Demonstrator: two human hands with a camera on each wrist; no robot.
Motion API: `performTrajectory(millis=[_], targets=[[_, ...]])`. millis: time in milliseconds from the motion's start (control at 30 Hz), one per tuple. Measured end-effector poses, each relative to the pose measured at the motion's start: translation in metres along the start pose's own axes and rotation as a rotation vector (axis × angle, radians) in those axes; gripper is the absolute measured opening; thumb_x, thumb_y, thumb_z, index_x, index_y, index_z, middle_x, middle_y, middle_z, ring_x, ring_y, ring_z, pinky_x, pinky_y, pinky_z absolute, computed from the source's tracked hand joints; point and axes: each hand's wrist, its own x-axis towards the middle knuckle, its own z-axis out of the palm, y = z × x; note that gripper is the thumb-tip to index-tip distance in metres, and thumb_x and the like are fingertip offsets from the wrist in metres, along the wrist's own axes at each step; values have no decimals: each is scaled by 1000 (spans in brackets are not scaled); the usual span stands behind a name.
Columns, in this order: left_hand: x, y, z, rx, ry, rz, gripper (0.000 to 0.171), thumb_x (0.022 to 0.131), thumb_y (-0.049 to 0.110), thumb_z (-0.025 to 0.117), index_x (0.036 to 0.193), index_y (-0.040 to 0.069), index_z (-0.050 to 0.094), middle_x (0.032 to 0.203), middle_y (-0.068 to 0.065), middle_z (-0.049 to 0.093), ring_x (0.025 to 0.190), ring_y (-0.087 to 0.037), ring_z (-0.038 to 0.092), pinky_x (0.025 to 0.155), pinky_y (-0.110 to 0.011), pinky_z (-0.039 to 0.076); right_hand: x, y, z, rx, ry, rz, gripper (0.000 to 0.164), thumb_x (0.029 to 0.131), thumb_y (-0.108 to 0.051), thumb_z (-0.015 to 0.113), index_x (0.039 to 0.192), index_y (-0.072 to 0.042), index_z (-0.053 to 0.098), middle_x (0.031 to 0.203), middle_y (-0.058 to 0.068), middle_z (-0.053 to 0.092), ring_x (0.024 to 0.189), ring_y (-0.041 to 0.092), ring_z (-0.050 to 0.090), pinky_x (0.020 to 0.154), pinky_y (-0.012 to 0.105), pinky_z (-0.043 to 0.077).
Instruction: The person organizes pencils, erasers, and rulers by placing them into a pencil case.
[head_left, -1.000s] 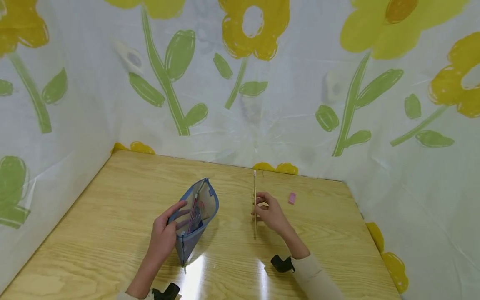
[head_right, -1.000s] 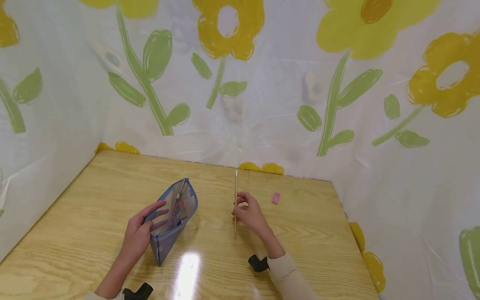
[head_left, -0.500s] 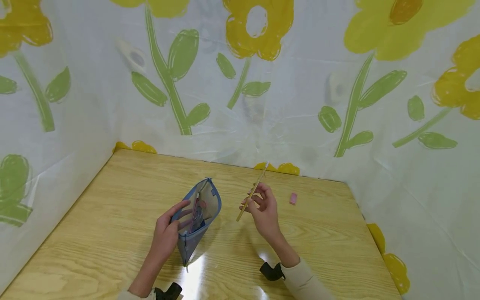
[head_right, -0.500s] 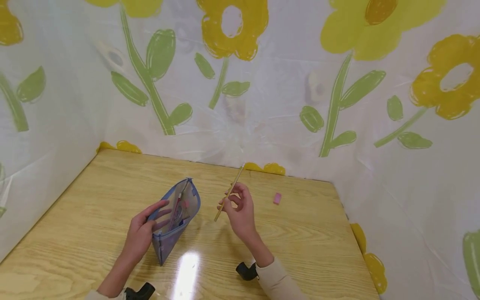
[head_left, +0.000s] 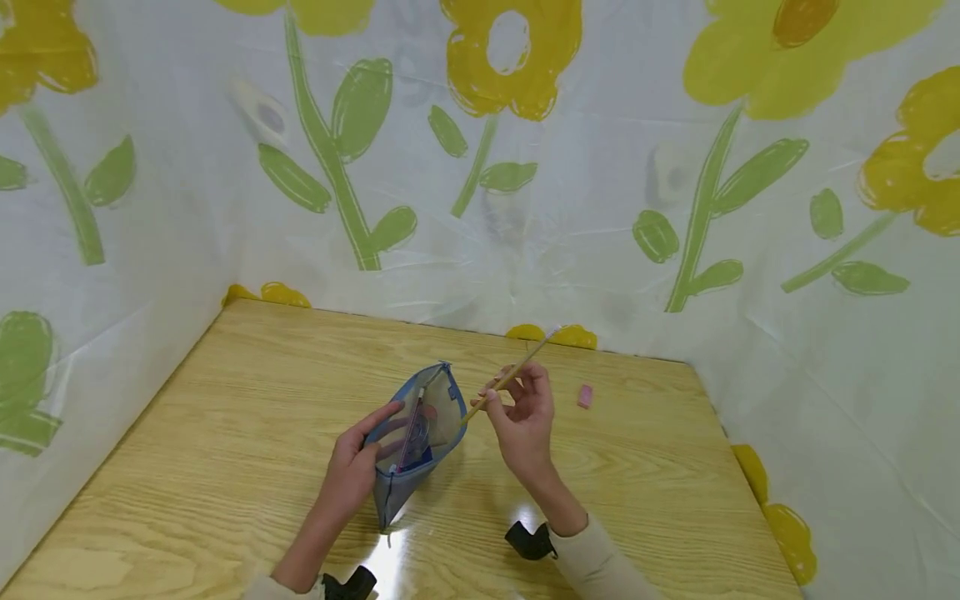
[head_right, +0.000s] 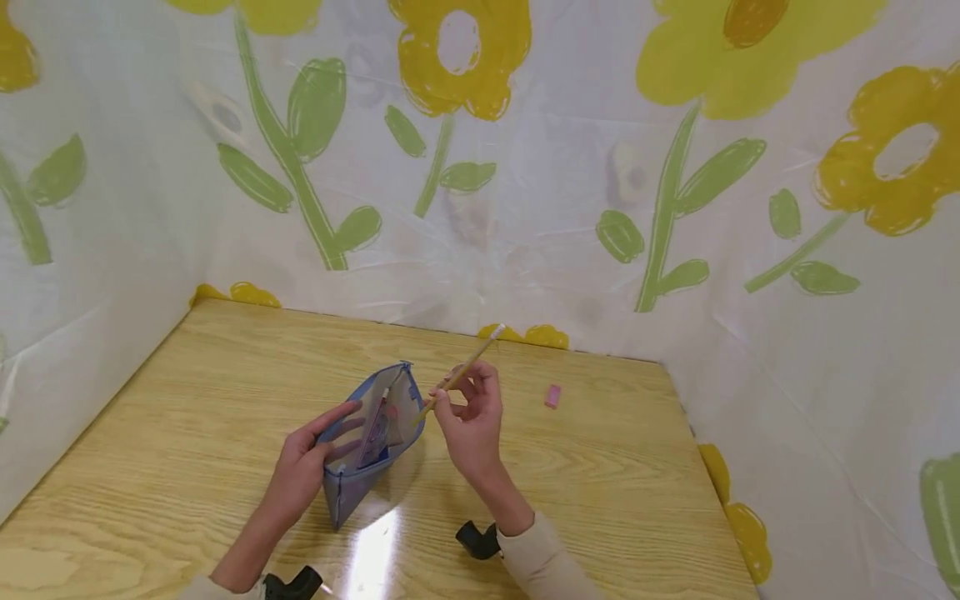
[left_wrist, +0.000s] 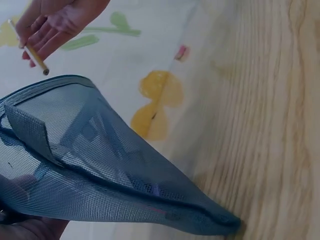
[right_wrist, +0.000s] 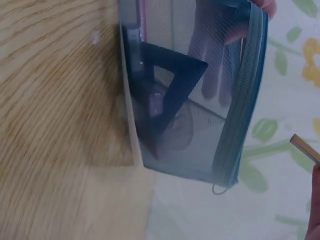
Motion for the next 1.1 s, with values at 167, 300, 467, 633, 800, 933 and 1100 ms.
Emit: performTrajectory(millis=[167,300,467,633,800,933,1100], targets=[[-3,-6,2,-53,19,-15,62,90,-17,23,147,-8,46,153,-28,43,128,-31,59,100,-39,57,-3,1,8,-56,0,40,36,93,14,57,120,18,34,112,2,57,95,15,65,70,27,64],[-5,-9,-1,-82,64,-48,62,91,-15,21,149,-8,43,154,-24,42,130,-32,56,99,-35,57,-6,6,17,-78,-16,55,35,92,16,56,121,17,36,109,4,56,95,16,65,68,28,64],[-6,-11,-5,-78,93,-43,62,92,-14,20,150,-8,40,155,-25,40,130,-31,56,96,-29,58,-8,12,33,-114,-40,84,36,92,13,59,123,13,39,105,23,53,95,23,62,62,28,63],[-6,-10,-5,-81,72,-38,63,91,-14,19,151,-9,38,156,-26,37,134,-40,51,99,-31,57,-13,19,46,-160,-79,155,38,92,12,60,125,10,41,106,32,51,93,38,61,61,29,63],[-5,-9,-3,-62,43,-39,64,91,-15,18,152,-9,36,157,-27,35,137,-47,46,103,-40,55,-18,23,51,-177,-103,218,39,93,12,60,127,12,42,109,26,55,93,26,63,52,16,54],[-4,-8,-3,-52,45,-30,64,91,-14,17,152,-9,36,156,-28,37,136,-47,47,103,-42,55,-19,23,53,-183,-108,251,37,95,8,60,128,5,45,111,23,56,95,17,62,47,15,48],[-3,-7,-3,-54,52,-23,64,91,-15,17,151,-10,37,153,-29,40,136,-48,47,102,-43,55,-18,21,55,-189,-111,269,37,94,8,60,128,4,46,111,28,54,96,16,61,47,16,48]])
